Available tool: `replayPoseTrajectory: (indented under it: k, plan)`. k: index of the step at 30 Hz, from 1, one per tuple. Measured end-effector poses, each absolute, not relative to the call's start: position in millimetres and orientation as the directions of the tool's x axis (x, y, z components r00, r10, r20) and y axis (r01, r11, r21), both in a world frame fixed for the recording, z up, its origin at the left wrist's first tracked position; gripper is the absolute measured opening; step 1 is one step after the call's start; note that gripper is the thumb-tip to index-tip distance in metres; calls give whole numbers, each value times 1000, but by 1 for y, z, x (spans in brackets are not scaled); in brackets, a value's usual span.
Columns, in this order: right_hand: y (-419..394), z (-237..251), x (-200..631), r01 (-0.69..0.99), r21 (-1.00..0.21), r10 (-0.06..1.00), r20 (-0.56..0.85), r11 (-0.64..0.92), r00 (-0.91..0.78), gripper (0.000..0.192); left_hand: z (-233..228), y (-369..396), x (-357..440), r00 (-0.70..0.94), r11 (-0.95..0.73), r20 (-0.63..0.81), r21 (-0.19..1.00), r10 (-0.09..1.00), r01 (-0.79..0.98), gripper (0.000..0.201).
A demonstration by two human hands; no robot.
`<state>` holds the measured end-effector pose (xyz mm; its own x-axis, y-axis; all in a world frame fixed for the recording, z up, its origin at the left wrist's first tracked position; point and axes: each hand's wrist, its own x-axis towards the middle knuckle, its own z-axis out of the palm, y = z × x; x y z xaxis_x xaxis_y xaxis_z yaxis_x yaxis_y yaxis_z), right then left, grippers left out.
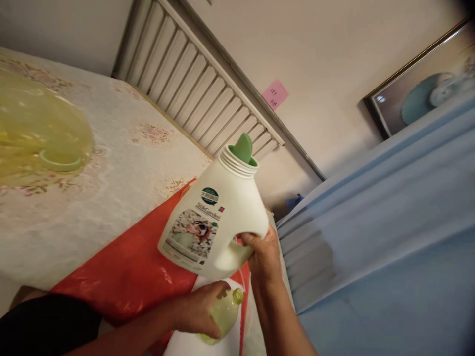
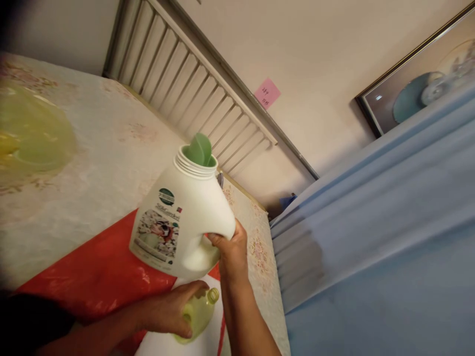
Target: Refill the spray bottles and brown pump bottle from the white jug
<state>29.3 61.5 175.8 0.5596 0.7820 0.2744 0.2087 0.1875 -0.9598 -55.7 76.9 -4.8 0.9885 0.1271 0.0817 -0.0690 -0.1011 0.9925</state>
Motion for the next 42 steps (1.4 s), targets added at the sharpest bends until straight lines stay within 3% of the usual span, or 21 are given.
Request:
replayPoseTrajectory:
  k: [7,12,16,27,34,42]
  plan:
    - [32,215,62,442,-892,697,379,99,608,19,1,85,-67,983,-106,56,994,176,-38,76]
    - [11,233,80,466,-885,648,367,21,668,21,5,95,-80,978,-109,94,991,185,-74,77]
    - [-2,236,89,464,-885,638,330,-47,695,20,5,105,-89,965,-133,62,991,255,-28,82]
    - [-19,214,116,582,-768,738,226,-267,636,16,23,145,-120,841,-169,96,986,532,-6,65]
    - [-15,208,110,670,-641,815,118,-373,567,8,28,162,-128,769,-198,149,980,622,-30,56]
    - [-11,199,107,748,-536,862,69,-392,502,9,32,172,-129,719,-253,100,961,688,108,72]
